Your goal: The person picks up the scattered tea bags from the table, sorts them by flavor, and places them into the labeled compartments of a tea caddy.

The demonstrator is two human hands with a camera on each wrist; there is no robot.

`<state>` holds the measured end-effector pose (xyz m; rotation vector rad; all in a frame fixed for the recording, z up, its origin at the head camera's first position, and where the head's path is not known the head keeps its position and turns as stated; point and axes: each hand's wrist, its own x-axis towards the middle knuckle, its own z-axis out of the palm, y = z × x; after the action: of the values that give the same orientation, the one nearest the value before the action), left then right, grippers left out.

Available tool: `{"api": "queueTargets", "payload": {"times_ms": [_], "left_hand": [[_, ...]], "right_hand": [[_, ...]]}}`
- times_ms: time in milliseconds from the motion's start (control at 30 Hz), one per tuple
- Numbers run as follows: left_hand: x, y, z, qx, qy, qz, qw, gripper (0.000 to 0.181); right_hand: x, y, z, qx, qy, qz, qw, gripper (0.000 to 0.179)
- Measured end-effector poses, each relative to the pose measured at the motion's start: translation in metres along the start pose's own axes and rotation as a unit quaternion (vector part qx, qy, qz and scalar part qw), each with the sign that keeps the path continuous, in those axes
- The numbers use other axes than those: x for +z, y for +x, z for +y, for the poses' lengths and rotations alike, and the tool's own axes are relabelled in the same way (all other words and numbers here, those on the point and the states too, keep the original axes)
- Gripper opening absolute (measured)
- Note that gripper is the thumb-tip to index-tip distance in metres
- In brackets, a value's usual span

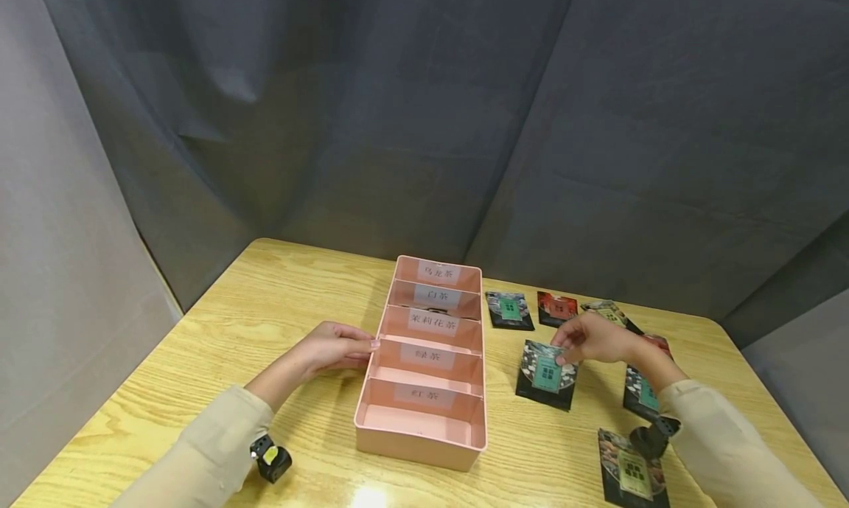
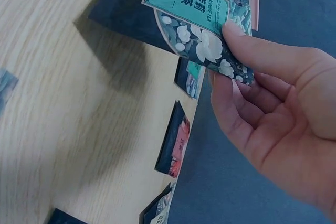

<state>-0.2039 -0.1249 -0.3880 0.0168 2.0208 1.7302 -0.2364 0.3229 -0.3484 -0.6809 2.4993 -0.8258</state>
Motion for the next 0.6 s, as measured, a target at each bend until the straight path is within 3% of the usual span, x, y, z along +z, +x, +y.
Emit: {"api": "queueTargets", "payload": {"times_ms": [600], "left_hand": [[0.0, 0.0, 0.001, 0.002, 0.003, -0.002, 1.0, 0.038]], "right_hand": [[-0.01, 0.0, -0.024, 0.01, -0.019, 0.014, 0.9997, 0.023]]}}
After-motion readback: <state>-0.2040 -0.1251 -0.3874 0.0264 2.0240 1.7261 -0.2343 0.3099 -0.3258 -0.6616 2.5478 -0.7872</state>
